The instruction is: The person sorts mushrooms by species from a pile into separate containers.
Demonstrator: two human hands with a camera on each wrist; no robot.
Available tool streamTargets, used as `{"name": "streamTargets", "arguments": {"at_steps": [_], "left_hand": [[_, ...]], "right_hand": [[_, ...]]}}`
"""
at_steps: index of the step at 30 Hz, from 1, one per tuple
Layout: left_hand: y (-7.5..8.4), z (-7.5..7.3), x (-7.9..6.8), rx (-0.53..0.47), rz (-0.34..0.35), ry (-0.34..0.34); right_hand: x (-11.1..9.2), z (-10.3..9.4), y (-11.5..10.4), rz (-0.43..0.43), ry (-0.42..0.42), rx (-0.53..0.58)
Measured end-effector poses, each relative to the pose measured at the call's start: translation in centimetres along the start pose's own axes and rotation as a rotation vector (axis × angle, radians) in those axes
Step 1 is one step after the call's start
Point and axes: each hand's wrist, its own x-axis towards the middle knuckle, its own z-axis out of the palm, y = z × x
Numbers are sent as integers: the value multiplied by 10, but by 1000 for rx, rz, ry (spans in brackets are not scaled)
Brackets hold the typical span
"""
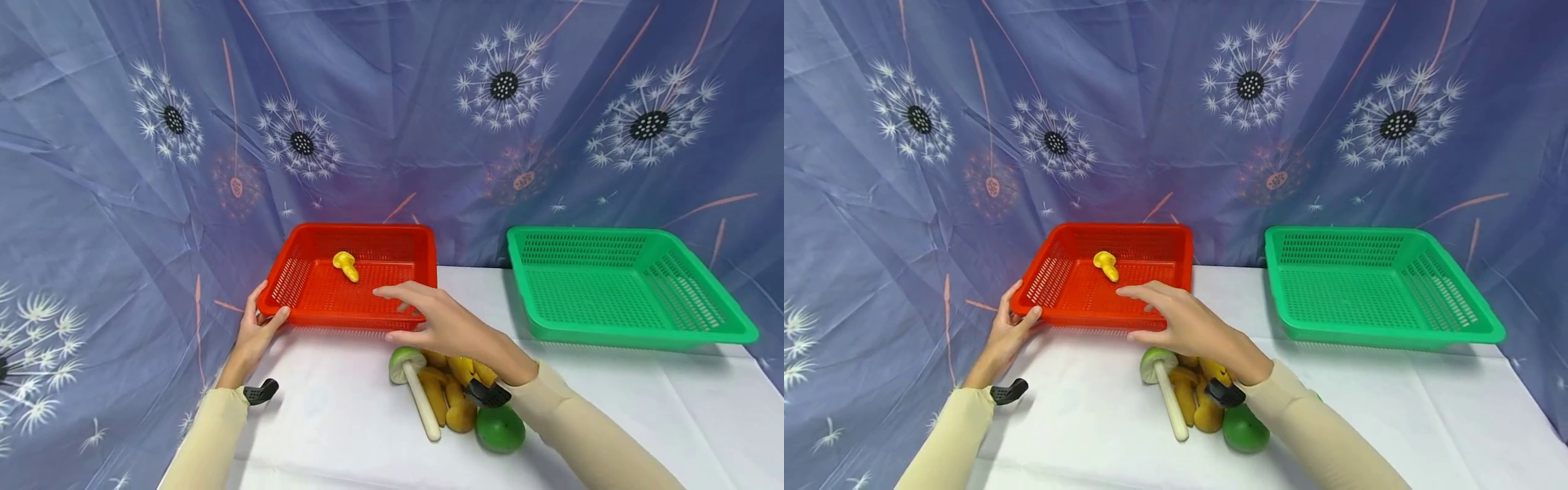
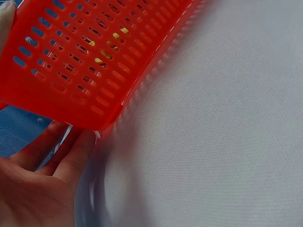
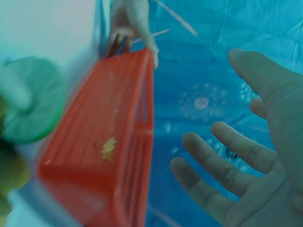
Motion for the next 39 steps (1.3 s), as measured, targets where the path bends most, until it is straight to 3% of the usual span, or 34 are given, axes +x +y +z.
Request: {"name": "streamTargets", "arguments": {"at_steps": [11, 20, 30, 39], "left_hand": [[2, 1, 1, -8, -5, 0], [5, -2, 1, -15, 1, 11], [3, 2, 0, -10, -10, 7], [1, 1, 1, -9, -14, 5]], "right_hand": [[-66, -8, 41, 161, 37, -49], [-108, -12, 70, 308, -129, -79], [-128, -19, 80, 369, -294, -31], [-129, -27, 85, 423, -400, 6]]}}
